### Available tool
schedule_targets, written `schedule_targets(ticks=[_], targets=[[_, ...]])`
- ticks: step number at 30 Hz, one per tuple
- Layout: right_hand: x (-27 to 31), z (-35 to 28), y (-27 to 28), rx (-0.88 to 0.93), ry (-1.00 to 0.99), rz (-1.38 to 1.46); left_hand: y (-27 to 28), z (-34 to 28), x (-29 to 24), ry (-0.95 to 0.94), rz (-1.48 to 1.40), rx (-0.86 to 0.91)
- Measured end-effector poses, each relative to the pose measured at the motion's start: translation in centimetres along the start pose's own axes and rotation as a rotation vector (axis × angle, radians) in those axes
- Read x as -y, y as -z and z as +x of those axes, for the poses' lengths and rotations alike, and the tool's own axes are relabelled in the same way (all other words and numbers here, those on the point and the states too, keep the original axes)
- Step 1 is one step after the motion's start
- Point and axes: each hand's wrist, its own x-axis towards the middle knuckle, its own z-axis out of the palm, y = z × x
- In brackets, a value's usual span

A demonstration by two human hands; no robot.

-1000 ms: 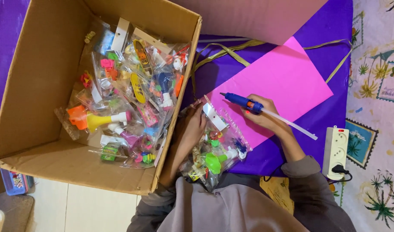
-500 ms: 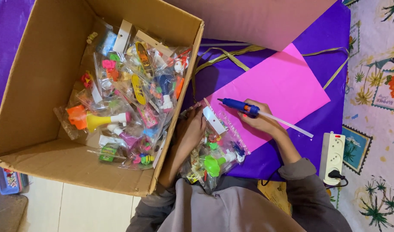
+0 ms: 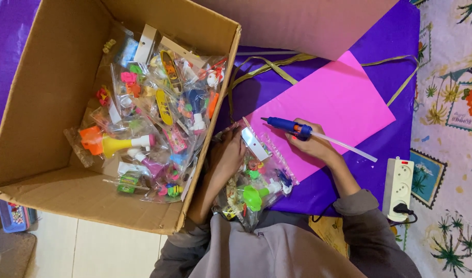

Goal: Sealing small plastic bags containing toys using a hot glue gun.

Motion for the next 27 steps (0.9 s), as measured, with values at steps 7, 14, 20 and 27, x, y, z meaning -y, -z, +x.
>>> schedule_targets(ticks=[7, 14, 20, 27], targets=[[0.1, -0.3, 0.1, 0.002, -0.034, -0.008, -0.8, 0.2, 0.7, -0.032, -0.003, -0.008], [0.5, -0.3, -0.2, -0.002, -0.037, 0.006, 0.5, 0.3, -0.1, 0.002, -0.033, 0.031], [1.6, -0.4, -0.2, -0.006, -0.028, 0.014, 1.5, 0.1, -0.5, 0.029, -0.057, 0.101], [0.4, -0.3, -0.3, -0.014, 0.003, -0.040, 1.8, 0.2, -0.5, 0.015, -0.042, 0.108]])
